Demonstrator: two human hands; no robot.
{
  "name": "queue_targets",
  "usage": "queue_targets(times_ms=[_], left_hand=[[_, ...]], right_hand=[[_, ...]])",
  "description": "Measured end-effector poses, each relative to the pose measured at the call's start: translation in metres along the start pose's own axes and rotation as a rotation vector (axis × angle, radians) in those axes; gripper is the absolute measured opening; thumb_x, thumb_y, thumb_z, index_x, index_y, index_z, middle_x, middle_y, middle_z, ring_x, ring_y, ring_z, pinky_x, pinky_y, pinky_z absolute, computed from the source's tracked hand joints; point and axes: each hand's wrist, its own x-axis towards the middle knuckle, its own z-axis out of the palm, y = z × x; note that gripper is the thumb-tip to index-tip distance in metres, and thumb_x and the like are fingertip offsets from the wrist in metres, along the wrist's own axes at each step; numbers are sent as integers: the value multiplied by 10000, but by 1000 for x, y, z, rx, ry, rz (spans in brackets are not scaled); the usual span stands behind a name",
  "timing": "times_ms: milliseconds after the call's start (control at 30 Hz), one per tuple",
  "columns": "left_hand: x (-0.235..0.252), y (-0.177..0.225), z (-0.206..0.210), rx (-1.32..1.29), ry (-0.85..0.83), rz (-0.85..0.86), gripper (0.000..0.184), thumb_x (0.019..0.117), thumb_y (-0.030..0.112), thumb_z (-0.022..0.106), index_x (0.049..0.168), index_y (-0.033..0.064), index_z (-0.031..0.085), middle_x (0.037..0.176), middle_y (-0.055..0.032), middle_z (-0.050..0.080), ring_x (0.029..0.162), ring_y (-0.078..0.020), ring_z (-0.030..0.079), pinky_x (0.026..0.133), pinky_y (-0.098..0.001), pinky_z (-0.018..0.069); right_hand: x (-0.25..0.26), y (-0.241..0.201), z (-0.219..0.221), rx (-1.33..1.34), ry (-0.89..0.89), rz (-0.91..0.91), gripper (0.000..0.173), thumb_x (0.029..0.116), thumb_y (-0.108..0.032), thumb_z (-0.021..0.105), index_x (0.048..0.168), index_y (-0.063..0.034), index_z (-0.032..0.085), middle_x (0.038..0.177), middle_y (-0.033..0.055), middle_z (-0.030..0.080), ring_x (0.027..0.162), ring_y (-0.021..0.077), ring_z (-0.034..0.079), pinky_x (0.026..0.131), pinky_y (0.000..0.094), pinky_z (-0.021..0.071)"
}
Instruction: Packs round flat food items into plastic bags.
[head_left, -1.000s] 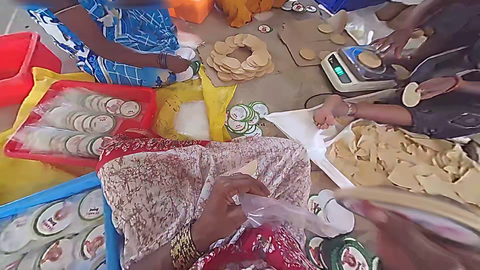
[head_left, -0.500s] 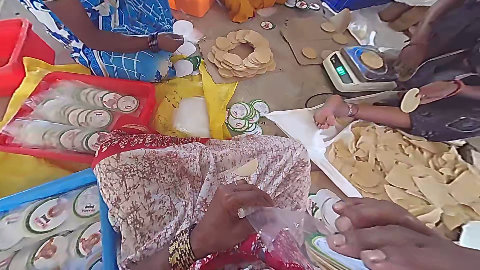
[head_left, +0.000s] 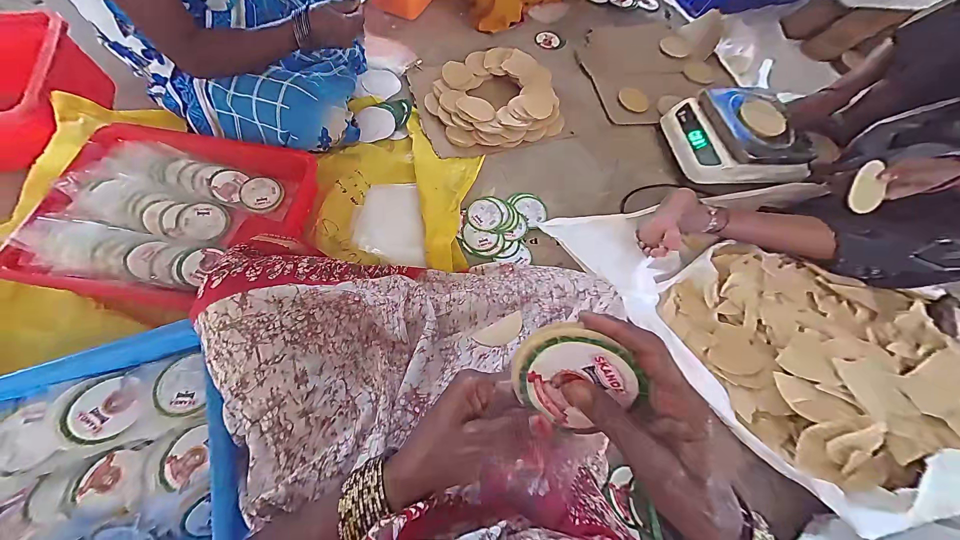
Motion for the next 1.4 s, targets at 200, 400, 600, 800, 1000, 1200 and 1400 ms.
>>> queue_targets(times_ms=[200, 400, 600, 800, 1000, 1200, 1400], left_hand=[[-1, -5, -6, -212, 55, -214, 166, 970, -21, 593, 1085, 40, 697, 947, 38, 750, 897, -36, 704, 865, -256, 581], [-1, -12, -9, -205, 8, -265, 266, 972, -52, 563, 1226, -16, 632, 1025, 2, 734, 920, -51, 692, 867, -262, 577], [0, -14, -10, -283, 115, -229, 417, 983, -11, 576, 1392, 31, 507, 986, -52, 744, 900, -132, 730, 869, -335, 604], [7, -8, -13, 383, 127, 276, 431, 974, 154, 688, 1310, -89, 573, 1309, -127, 652, 1221, -135, 624, 1036, -305, 533], [13, 5, -9, 1207, 4, 461, 170, 1008, 359, 621, 1018, 196, 669, 1105, 0, 649, 1216, -171, 552, 1214, -486, 213], [20, 1, -13, 1232, -61, 490, 142, 1014, 303, 596, 1014, 167, 637, 1008, -17, 644, 1055, -168, 585, 1111, -406, 299], [24, 14, -20, 1441, -169, 513, 264, 1019, 457, 550, 1063, 255, 713, 1208, -45, 612, 1260, -221, 517, 1185, -557, 172]], right_hand=[[-17, 21, -20, -159, -251, -6, 396, 1049, -394, 555, 1384, -201, 644, 1292, -41, 692, 1195, 50, 626, 1037, 265, 518], [-31, 31, -23, -76, -470, 39, 482, 1009, -488, 600, 1405, -218, 651, 1427, 3, 634, 1323, 119, 578, 1111, 328, 496], [-42, 32, -15, 23, -282, 136, 412, 951, -341, 725, 1330, -184, 685, 1119, -33, 762, 941, 38, 724, 833, 228, 620], [-30, 23, -17, -105, -37, -50, 79, 977, -244, 701, 996, -189, 755, 955, -74, 756, 901, 20, 710, 823, 183, 595], [-12, 8, -9, -610, -189, -368, 192, 1050, -209, 530, 924, -180, 672, 939, 0, 697, 922, 102, 644, 794, 191, 518], [-8, 7, -8, -662, -246, -404, 195, 1041, -192, 534, 889, -180, 654, 945, 23, 670, 905, 128, 638, 757, 209, 524], [-13, 11, -12, -678, -269, -367, 217, 1031, -185, 510, 882, -205, 666, 961, 14, 662, 906, 116, 632, 754, 203, 522]])
